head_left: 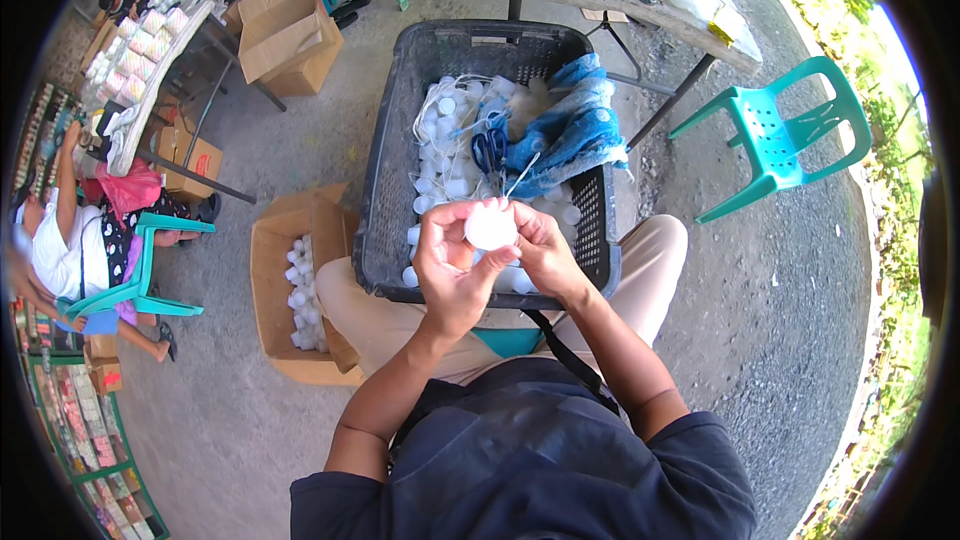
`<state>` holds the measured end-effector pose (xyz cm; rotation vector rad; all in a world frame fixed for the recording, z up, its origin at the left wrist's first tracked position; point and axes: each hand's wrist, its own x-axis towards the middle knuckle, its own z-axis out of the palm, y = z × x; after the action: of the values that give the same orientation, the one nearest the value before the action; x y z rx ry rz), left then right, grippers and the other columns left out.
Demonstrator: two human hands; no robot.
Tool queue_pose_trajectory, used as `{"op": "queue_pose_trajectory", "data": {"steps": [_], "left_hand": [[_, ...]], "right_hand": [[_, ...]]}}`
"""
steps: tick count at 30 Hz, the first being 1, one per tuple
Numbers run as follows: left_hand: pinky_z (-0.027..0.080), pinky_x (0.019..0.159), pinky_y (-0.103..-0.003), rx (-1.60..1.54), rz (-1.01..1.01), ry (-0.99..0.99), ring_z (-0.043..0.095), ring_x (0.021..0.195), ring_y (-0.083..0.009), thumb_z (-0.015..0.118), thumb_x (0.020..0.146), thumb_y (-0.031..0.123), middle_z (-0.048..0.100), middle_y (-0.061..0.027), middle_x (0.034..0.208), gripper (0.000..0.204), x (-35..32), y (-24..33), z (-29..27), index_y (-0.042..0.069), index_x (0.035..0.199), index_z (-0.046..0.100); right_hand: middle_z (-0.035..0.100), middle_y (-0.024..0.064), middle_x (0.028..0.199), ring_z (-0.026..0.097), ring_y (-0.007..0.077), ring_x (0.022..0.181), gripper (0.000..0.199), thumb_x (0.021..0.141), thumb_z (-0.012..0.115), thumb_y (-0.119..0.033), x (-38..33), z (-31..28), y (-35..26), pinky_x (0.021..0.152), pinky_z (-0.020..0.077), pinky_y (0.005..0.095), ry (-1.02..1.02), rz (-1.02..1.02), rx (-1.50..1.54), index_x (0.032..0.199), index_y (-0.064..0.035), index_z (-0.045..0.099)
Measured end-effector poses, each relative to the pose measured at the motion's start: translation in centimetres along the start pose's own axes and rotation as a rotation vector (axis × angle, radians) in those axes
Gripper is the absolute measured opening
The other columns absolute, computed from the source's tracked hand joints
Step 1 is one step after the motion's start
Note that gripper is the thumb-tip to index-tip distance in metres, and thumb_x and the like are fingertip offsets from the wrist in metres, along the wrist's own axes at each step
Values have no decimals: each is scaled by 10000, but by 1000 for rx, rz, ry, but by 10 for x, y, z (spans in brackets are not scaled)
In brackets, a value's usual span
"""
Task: The person sits with a basket of white cotton balls and repeatedly ties a string around each one, trims the excess with scissors, and places the finished item into a plastic bag. The process is repeated for multiple units.
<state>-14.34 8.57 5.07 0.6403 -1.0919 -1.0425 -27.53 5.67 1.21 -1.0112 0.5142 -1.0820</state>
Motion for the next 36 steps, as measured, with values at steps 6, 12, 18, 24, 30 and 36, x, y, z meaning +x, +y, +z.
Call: {"op": "queue_pose_trajectory", "data": {"steps": [6,12,18,24,30,36], "left_hand": [[439,1061,-437,-357,-49,272,494,1249,-360,475,1002,224,504,-181,1326,406,48,19,-58,37,1359,423],[522,865,-366,-416,-429,204,610,1021,-250,495,985,247,531,-96,1280,397,41,5,-69,70,1340,474],[486,761,-266,282,-373,115,602,889,-128,647,920,157,565,-23,1080,212,25,-27,-75,36,1091,682],[502,742,-274,150,-396,229,607,878,-135,633,924,109,563,-46,1041,115,10,-31,-86,13,874,672],[497,706,-273,96,-477,96,612,842,-125,634,923,126,576,-49,1018,143,16,-39,-83,35,813,639],[514,686,-296,-37,-861,-62,606,864,-160,552,952,126,551,-61,1070,339,53,-38,-71,65,1285,535]], "right_hand": [[468,-30,695,384,47,598,117,1002,505,-184,53,-41,-29,512,315,211,336,-9,-53,979,-73,476],[408,-63,652,321,21,553,189,1016,470,-256,125,-35,-84,463,249,195,262,-126,-469,924,-103,532],[659,216,770,644,418,763,242,952,488,-247,61,21,-11,695,507,506,-252,37,-1266,1002,-35,593],[655,189,725,639,402,717,215,961,487,-192,33,26,-3,661,474,480,-253,168,-1027,889,-16,587],[628,155,749,622,297,706,187,977,496,-183,17,11,-2,657,473,401,-234,224,-830,983,-15,578],[537,78,663,486,158,609,190,994,496,-210,2,-15,-2,576,406,344,124,215,-658,1006,-28,550]]}}
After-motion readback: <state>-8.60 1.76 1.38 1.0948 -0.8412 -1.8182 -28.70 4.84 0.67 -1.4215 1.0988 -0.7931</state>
